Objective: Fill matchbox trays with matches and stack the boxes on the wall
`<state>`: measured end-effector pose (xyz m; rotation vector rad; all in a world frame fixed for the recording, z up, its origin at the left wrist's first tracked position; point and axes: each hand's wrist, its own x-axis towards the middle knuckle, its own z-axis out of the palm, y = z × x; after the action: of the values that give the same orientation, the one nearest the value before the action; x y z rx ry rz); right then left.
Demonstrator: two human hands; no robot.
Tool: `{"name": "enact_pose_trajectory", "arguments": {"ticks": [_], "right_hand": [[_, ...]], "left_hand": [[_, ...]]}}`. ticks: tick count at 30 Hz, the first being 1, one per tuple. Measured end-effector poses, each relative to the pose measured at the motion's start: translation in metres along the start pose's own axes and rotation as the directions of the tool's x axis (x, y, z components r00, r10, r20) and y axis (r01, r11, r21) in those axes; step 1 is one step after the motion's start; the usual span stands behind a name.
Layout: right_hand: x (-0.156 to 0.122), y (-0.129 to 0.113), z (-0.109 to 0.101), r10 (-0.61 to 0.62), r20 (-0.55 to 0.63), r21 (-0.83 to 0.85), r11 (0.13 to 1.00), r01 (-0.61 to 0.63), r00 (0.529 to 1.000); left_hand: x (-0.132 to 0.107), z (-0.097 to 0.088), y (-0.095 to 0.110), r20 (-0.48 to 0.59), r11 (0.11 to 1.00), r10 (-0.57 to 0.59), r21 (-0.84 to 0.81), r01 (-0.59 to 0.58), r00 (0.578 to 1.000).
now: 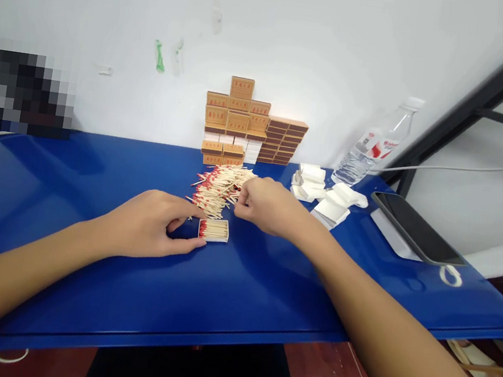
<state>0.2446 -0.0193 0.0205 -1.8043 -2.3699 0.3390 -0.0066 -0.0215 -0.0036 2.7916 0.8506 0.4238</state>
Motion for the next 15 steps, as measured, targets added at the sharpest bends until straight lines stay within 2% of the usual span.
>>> {"name": "enact_pose_trajectory", "arguments": {"ticks": [4, 8, 11, 15], "right_hand": [[-0.009, 0.002, -0.018, -0.115, 0.063, 0.099, 0.989, 0.108, 0.991], [-0.014, -0.005, -0.019, -0.275, 0.17, 0.238, 0.943, 0.231, 0.946], [-0.015, -0.009, -0.012, -0.325, 0.211, 0.227, 0.934, 0.277, 0.922], [-0.014, -0.011, -0.007, -0.341, 0.204, 0.174, 0.935, 0.309, 0.918]], "left_hand": [[0.0, 0.0, 0.0, -0.008, 1.0, 0.0, -0.004, 0.0, 1.0], [0.0, -0.001, 0.0, -0.003, 1.0, -0.009, -0.004, 0.009, 1.0], [0.001, -0.002, 0.001, 0.013, 1.0, -0.017, -0.004, 0.017, 1.0], [0.001, -0.001, 0.001, 0.015, 1.0, -0.013, -0.012, 0.013, 1.0]]}}
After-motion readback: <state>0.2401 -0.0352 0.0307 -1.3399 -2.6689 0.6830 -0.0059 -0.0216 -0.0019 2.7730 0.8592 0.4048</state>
